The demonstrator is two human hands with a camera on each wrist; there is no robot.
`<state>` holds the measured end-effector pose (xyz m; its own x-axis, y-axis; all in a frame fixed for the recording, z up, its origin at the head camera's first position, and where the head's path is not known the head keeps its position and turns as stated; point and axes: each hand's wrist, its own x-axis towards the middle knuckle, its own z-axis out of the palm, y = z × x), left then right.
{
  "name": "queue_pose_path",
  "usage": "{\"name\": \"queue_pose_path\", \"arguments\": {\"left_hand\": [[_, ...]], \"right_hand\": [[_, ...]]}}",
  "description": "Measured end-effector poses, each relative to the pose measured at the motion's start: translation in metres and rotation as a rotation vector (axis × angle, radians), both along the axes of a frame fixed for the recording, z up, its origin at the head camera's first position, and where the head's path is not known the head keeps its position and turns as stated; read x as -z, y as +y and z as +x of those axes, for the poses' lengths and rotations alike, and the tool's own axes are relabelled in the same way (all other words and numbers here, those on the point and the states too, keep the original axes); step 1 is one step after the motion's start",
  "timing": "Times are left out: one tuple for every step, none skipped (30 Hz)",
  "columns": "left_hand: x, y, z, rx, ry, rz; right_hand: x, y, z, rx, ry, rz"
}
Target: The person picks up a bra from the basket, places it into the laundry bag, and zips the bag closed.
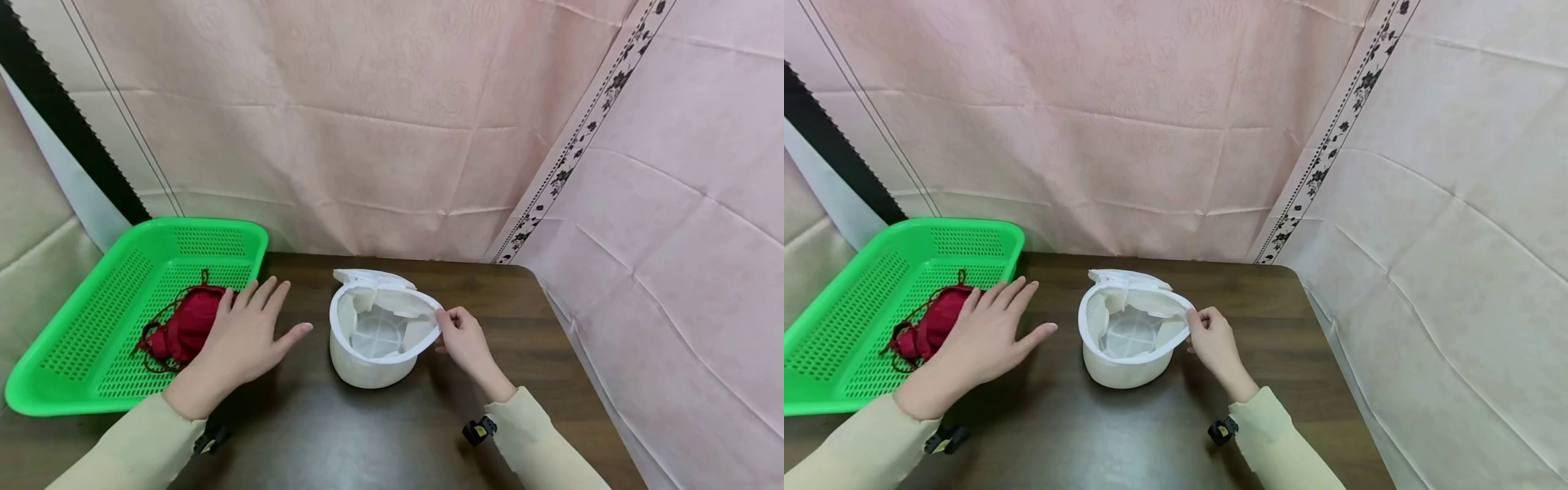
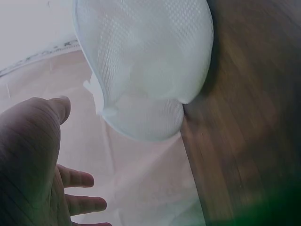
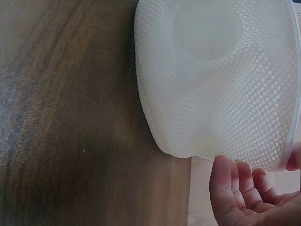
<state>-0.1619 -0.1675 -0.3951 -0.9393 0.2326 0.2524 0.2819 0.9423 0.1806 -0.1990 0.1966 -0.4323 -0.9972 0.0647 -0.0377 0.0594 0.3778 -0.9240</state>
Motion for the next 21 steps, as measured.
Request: {"name": "queue_pose_path", "arguments": {"left_hand": [[-0.001,-0.002,0.0,-0.002,-0.001,-0.002],[-0.002,-0.005,0.0,-0.004,-0.003,-0.004],[-0.002,-0.007,0.0,-0.008,-0.005,-0.005],[-0.003,-0.01,0.0,-0.013,-0.008,-0.007],[-0.004,-0.013,0.0,-0.017,-0.008,-0.009],[-0.005,-0.016,-0.001,-0.025,-0.012,-0.008],[-0.006,-0.02,-0.002,-0.033,-0.018,-0.005],[-0.006,-0.024,-0.003,-0.04,-0.025,-0.003],[-0.007,-0.028,-0.004,-0.046,-0.032,-0.001],[-0.008,-0.032,-0.005,-0.05,-0.046,0.007],[-0.009,-0.036,-0.007,-0.052,-0.061,0.018],[-0.011,-0.041,-0.01,-0.053,-0.08,0.032],[-0.012,-0.045,-0.012,-0.05,-0.104,0.047],[-0.014,-0.05,-0.014,-0.047,-0.129,0.066],[-0.016,-0.055,-0.016,-0.046,-0.155,0.083],[-0.018,-0.06,-0.019,-0.046,-0.182,0.102],[-0.019,-0.064,-0.021,-0.046,-0.208,0.116],[-0.021,-0.068,-0.022,-0.047,-0.234,0.13],[-0.022,-0.073,-0.024,-0.048,-0.264,0.141],[-0.022,-0.076,-0.025,-0.048,-0.289,0.15],[-0.023,-0.08,-0.026,-0.048,-0.316,0.155]], "right_hand": [[0.001,0.0,0.0,-0.001,-0.002,-0.007],[0.001,0.001,0.0,-0.001,-0.003,-0.011],[0.001,0.001,0.0,-0.002,-0.003,-0.014],[0.002,0.001,0.0,-0.003,-0.003,-0.017],[0.002,0.001,0.0,-0.004,-0.002,-0.02],[0.002,0.001,0.0,-0.005,0.003,-0.021],[0.002,0.001,0.0,-0.006,0.005,-0.019],[0.002,0.0,0.0,-0.006,0.006,-0.018],[0.002,0.0,0.0,-0.008,0.007,-0.019],[0.002,0.0,0.0,-0.008,0.007,-0.017],[0.002,0.001,0.0,-0.009,0.01,-0.017],[0.003,0.001,0.0,-0.008,0.013,-0.016],[0.003,0.001,0.0,-0.005,0.016,-0.014],[0.004,0.001,0.0,-0.003,0.021,-0.012],[0.004,0.002,0.0,-0.001,0.024,-0.006],[0.005,0.002,0.0,0.0,0.03,0.003],[0.005,0.002,0.0,0.001,0.033,0.009],[0.005,0.002,0.0,0.003,0.035,0.019],[0.006,0.002,0.0,0.003,0.037,0.028],[0.006,0.001,0.0,0.001,0.038,0.035],[0.007,0.001,0.0,-0.001,0.039,0.043]]}}
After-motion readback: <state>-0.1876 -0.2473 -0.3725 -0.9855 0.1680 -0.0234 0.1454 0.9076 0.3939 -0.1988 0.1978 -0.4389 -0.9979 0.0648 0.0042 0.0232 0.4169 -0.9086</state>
